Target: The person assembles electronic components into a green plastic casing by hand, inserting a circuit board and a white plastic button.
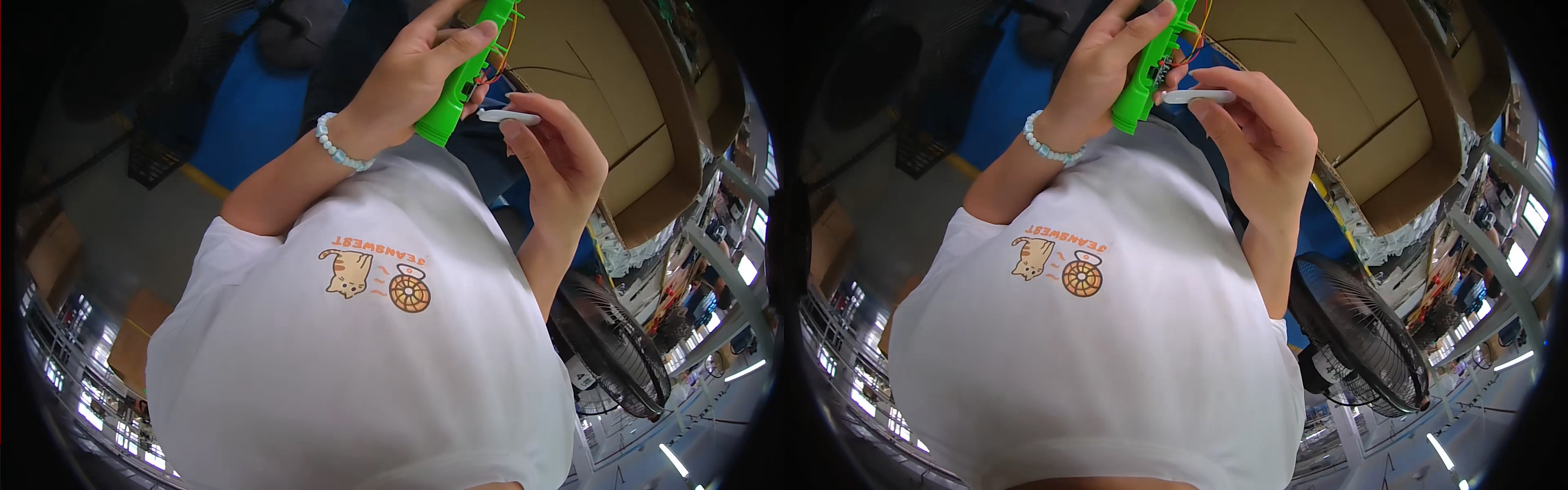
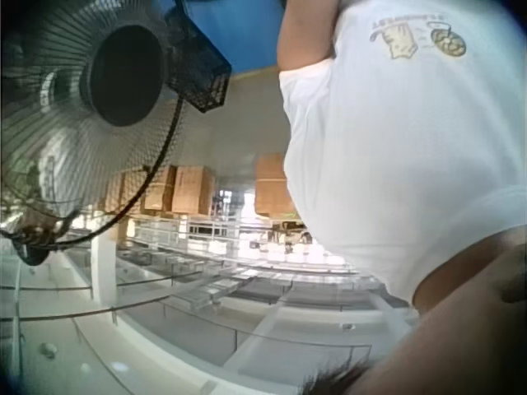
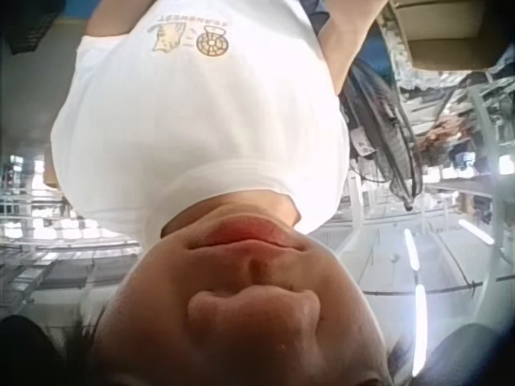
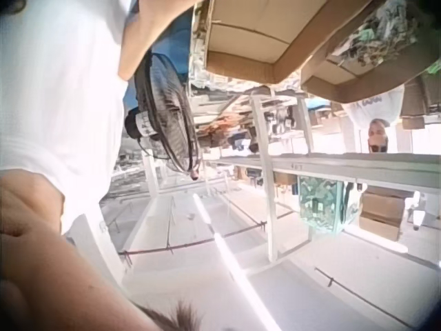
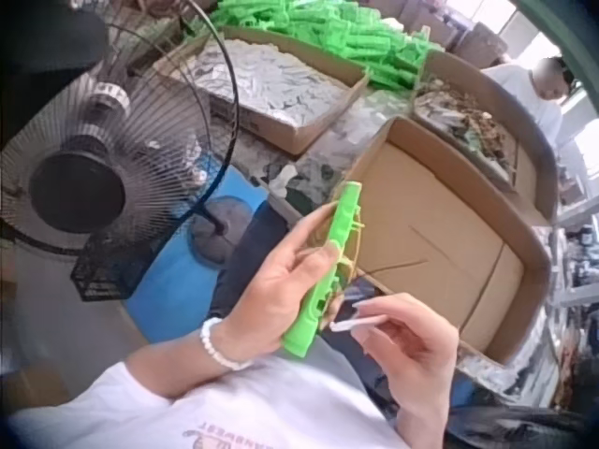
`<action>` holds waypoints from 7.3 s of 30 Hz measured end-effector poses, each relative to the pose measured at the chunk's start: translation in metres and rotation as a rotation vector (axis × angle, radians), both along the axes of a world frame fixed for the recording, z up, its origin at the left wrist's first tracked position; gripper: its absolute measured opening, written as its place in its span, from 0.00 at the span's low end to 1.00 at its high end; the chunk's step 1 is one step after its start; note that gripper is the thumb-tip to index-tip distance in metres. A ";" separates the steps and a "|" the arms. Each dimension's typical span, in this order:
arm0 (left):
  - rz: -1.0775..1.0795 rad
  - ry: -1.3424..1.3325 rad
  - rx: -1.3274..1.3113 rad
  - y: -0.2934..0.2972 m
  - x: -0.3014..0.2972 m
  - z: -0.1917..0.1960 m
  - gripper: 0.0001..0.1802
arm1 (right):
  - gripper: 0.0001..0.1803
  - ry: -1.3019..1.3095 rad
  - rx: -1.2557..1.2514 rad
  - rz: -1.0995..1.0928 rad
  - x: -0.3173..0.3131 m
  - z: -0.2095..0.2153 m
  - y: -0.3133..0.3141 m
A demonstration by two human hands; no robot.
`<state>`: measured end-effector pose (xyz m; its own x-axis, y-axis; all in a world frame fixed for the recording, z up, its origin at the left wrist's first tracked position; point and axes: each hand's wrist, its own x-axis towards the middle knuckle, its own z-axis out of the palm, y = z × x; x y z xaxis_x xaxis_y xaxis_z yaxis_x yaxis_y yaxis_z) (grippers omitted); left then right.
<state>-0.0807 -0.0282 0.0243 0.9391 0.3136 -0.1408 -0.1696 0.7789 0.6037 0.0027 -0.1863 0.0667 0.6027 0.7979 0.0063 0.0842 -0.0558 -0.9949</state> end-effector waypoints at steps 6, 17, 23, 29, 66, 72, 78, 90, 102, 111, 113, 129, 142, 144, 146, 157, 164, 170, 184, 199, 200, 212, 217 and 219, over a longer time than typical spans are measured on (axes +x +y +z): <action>-0.046 0.038 0.021 -0.002 0.015 0.006 0.30 | 0.11 -0.006 0.114 -0.065 0.008 -0.007 -0.007; -0.044 -0.148 -0.374 -0.012 0.024 0.035 0.24 | 0.11 0.052 0.174 -0.123 0.001 0.011 -0.003; -0.286 -0.265 -0.358 -0.004 0.029 -0.002 0.38 | 0.09 -0.113 0.294 -0.138 -0.001 0.014 -0.001; -0.380 -0.237 -0.279 0.003 0.028 0.008 0.38 | 0.08 -0.056 0.270 -0.215 -0.004 0.030 0.005; 0.076 -0.054 0.616 -0.015 0.021 0.045 0.28 | 0.07 0.147 0.069 -0.256 0.022 0.013 -0.007; 0.097 -0.052 0.600 -0.015 0.020 0.049 0.27 | 0.07 0.113 0.053 -0.252 0.021 0.014 -0.005; 0.125 -0.052 0.621 -0.016 0.019 0.052 0.27 | 0.08 0.040 0.116 -0.290 0.016 0.010 -0.002; 0.096 -0.181 0.581 -0.007 0.016 0.039 0.26 | 0.09 -0.053 0.140 -0.251 0.014 0.007 -0.001; 0.143 -0.127 0.647 -0.013 0.024 0.046 0.27 | 0.07 -0.211 0.213 -0.245 0.014 0.011 -0.003; -0.028 -0.102 0.388 -0.008 0.032 0.051 0.25 | 0.08 -0.014 0.192 -0.265 0.022 0.012 -0.005; -0.136 -0.102 0.056 -0.008 0.034 0.053 0.26 | 0.09 0.111 0.187 -0.282 0.024 0.009 -0.007; -0.134 -0.259 -0.046 -0.012 0.054 0.040 0.26 | 0.11 0.158 0.397 -0.301 0.042 0.018 -0.040; -0.061 0.074 0.297 -0.031 0.060 0.056 0.29 | 0.12 0.017 0.239 -0.437 0.017 0.020 -0.015; -0.050 0.014 0.298 -0.031 0.062 0.039 0.29 | 0.11 -0.037 0.256 -0.421 0.019 0.018 -0.013; -0.038 -0.047 0.302 -0.030 0.059 0.031 0.29 | 0.11 -0.090 0.275 -0.403 0.019 0.018 -0.011; -0.036 0.017 0.451 -0.036 0.049 0.035 0.25 | 0.15 -0.344 0.186 -0.365 0.018 0.021 -0.010; 0.001 0.014 0.466 -0.041 0.045 0.034 0.22 | 0.13 -0.396 0.093 -0.452 0.009 0.025 -0.011; 0.029 0.019 0.595 -0.045 0.041 0.036 0.23 | 0.12 -0.212 0.094 -0.477 0.008 0.026 -0.009; 0.222 -0.005 0.792 -0.039 0.036 0.042 0.22 | 0.07 0.190 0.184 -0.250 0.027 0.036 -0.005; 0.310 -0.033 0.688 -0.048 0.041 0.041 0.22 | 0.06 0.090 0.178 -0.201 0.033 0.036 -0.004; 0.312 -0.031 0.692 -0.048 0.039 0.041 0.22 | 0.06 0.092 0.181 -0.199 0.030 0.036 -0.004; 0.269 0.034 0.889 -0.041 0.050 0.036 0.21 | 0.06 0.183 0.236 -0.206 0.041 0.021 0.002; 0.105 -0.002 0.605 -0.034 0.060 0.043 0.22 | 0.11 0.199 0.287 -0.179 0.048 0.014 -0.001; 0.068 -0.039 0.574 -0.031 0.062 0.046 0.22 | 0.13 0.199 0.322 -0.173 0.048 0.017 0.001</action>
<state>-0.0190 -0.0596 0.0703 0.9153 0.3890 0.1039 -0.2382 0.3150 0.9187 0.0508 -0.1852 0.0839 0.7421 0.6614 0.1088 -0.0947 0.2641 -0.9598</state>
